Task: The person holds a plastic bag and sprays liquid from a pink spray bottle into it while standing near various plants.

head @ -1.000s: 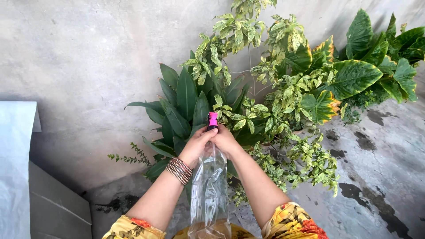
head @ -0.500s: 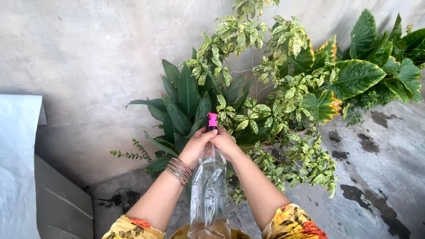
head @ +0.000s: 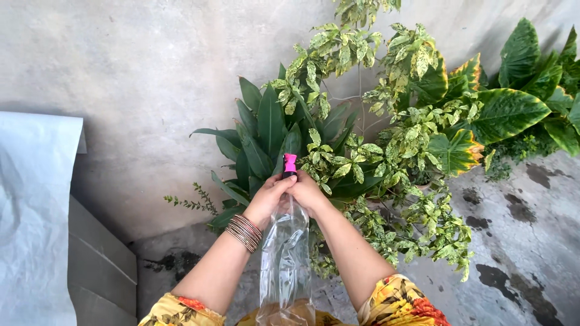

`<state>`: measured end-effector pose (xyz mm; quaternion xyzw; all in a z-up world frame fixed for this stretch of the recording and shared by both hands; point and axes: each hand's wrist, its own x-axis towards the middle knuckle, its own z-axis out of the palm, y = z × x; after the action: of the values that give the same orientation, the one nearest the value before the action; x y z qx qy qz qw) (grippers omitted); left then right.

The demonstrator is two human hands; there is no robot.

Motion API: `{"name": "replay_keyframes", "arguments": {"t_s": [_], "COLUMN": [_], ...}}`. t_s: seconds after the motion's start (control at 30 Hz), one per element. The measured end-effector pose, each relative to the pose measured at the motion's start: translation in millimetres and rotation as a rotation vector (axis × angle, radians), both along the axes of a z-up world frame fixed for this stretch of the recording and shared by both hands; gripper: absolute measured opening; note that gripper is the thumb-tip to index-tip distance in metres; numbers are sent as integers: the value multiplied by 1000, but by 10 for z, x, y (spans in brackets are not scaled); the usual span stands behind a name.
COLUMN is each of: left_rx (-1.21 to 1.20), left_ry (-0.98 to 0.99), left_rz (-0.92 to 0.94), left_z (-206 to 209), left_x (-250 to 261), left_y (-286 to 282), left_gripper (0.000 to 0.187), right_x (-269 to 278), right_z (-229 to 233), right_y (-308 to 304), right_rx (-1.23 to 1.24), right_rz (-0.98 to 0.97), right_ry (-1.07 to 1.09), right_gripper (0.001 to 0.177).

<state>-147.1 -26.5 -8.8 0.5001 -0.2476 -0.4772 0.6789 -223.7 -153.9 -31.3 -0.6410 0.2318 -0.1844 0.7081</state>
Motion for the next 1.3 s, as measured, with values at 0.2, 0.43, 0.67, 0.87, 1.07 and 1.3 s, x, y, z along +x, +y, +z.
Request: {"name": "replay_keyframes", "arguments": {"t_s": [0.2, 0.43, 0.67, 0.87, 1.07, 1.3], "left_rx": [-29, 56, 22, -4, 3, 7], "left_ry": [5, -32, -25, -17, -25, -16], "left_rz": [-2, 36, 25, -27, -50, -66], "left_z": [-40, 8, 77, 90, 63, 60], "left_x": [111, 236, 377, 513, 675, 813], "left_y": [67, 163, 256, 286, 284, 279], "left_gripper": [64, 62, 60, 57, 61, 69], "right_x": [105, 274, 442, 569, 686, 772], "right_z": [-7, -42, -33, -14, -143, -89], "right_y": [92, 144, 185, 232, 203, 265], "right_rx": [17, -3, 23, 22, -2, 13], "right_rz": [43, 70, 48, -22, -50, -61], "right_ry": [-13, 14, 18, 29, 7, 23], "right_gripper": [39, 38, 41, 47, 46, 41]}}
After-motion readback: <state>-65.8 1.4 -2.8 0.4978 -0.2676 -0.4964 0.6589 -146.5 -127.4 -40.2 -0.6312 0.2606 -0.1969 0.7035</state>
